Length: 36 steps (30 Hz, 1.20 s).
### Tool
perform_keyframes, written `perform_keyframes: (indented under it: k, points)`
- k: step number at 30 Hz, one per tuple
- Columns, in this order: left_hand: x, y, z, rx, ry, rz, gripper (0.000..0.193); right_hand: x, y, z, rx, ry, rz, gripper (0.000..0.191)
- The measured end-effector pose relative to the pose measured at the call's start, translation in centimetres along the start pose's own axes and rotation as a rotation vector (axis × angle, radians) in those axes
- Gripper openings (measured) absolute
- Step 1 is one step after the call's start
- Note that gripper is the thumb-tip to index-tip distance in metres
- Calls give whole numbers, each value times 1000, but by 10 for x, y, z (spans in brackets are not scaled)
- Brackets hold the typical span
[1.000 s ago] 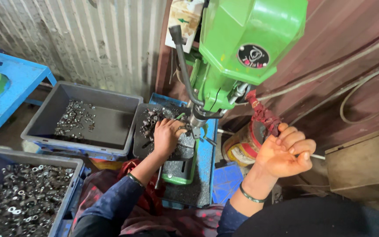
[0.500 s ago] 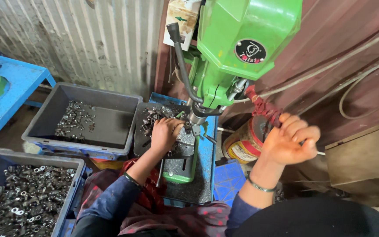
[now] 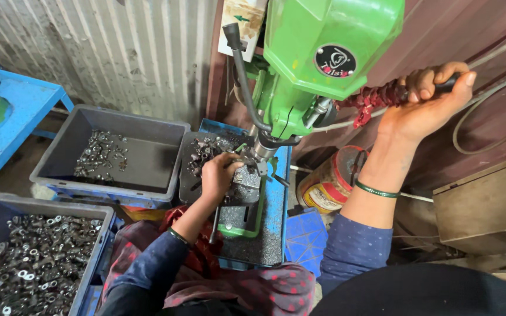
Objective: The person drills holes in small dark metal fittings using a bench drill press. They take a part from a bin, seat it in the jig under the bit, pull the drill lever down to drill, then move the finished part into a nearby tray, repeating the cycle continuously.
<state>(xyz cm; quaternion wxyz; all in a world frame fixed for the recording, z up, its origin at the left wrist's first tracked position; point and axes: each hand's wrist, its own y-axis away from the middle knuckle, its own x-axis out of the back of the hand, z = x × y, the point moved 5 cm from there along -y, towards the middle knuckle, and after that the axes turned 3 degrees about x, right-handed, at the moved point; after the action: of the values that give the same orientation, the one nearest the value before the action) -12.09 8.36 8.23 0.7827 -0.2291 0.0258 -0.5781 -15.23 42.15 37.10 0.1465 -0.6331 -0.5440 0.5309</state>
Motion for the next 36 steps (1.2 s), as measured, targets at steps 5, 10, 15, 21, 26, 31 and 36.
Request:
perform_keyframes:
  k: [5,10,15,21,26,31,36]
  points:
    - [-6,12,4,-59,-13,48,27,-1,1,-1,-11,-7,14,40]
    - [-6,18,4,-135,-223,66,27,-6,6,-5,-25,-26,7,40]
    - [-16,22,-2,-60,-165,79,28,-13,25,-17,24,-19,-31,39]
    - [-22,29,8,-376,-515,-19,38,-9,66,-36,52,11,-90,40]
    - [-28,45,13,-461,-796,-126,57,-3,75,-34,14,-67,-63,36]
    - [-30,47,16,-393,-716,-192,65,-2,75,-33,24,-67,-47,35]
    - [-27,46,18,-360,-718,-201,76,-3,72,-34,11,-51,-56,37]
